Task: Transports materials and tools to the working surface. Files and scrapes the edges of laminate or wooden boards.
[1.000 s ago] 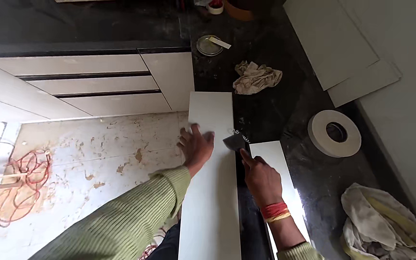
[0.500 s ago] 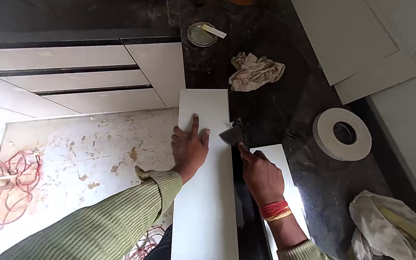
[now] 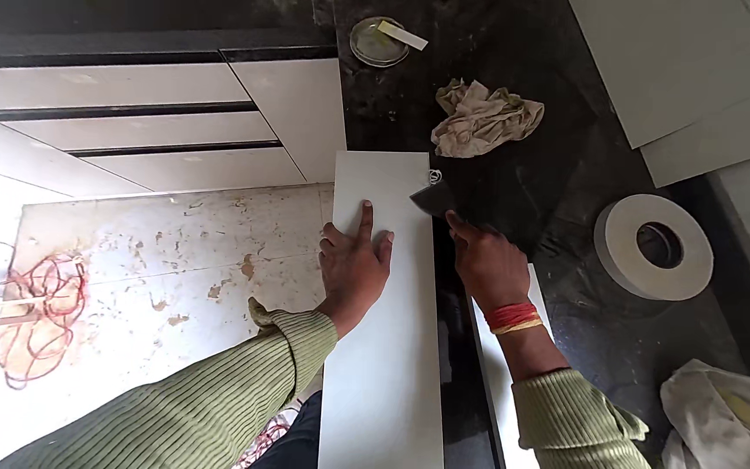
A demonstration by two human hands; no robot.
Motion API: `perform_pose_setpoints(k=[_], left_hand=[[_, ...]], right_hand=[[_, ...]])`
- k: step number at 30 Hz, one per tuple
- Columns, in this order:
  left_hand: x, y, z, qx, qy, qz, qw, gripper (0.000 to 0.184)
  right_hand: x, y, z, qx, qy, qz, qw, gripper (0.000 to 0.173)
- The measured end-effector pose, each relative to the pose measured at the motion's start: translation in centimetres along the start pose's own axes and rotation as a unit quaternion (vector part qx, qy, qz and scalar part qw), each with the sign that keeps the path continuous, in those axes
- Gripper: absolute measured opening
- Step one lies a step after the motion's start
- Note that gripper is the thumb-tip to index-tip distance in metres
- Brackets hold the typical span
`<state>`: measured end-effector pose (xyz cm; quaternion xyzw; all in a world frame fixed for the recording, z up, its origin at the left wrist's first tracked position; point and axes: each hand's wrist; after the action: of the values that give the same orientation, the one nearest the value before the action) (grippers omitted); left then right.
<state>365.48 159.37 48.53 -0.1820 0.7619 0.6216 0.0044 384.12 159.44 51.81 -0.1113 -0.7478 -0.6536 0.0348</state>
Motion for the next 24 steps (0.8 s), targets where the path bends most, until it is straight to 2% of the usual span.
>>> perform_pose_setpoints(k=[10, 13, 16, 19, 22, 24], left_hand=[[0.1, 0.3, 0.3, 0.002, -0.007, 0.015, 1.0, 0.067], [0.3, 0.2, -0.3, 0.016, -0.01, -0.012, 1.0, 0.068], [0.3, 0.2, 0.6, -0.023, -0.014, -0.043, 0.999, 0.066], [0.6, -0.4, 0.3, -0.019, -0.008, -0.036, 0.999, 0.068], [0.3, -0.5, 0.5, -0.024, 0.002, -0.04, 0.999, 0.07], [0.3, -0.4, 0.7, -0.026, 0.004, -0.044, 0.999, 0.07]], right_hand=[[0.9, -0.1, 5.3, -0.004, -0.005, 0.019, 1.0, 0.04], [1.5, 0.0, 7.4, 0.001, -0.014, 0.022, 1.0, 0.041], [4.4, 2.9, 12.1, -0.01, -0.006, 0.021, 1.0, 0.041], [6.0, 6.3, 14.3, -0.043, 0.009, 0.058, 0.997, 0.043], [5.7, 9.1, 14.7, -0.078, 0.025, 0.087, 0.993, 0.045], [5.0, 9.5, 13.3, -0.091, 0.035, 0.089, 0.991, 0.046]])
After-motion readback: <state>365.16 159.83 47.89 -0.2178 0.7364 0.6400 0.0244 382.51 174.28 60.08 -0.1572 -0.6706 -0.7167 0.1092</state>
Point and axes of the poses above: each hand's wrist, its own z-axis towards the middle knuckle, its own y-axis out of the back of the hand, x = y × z
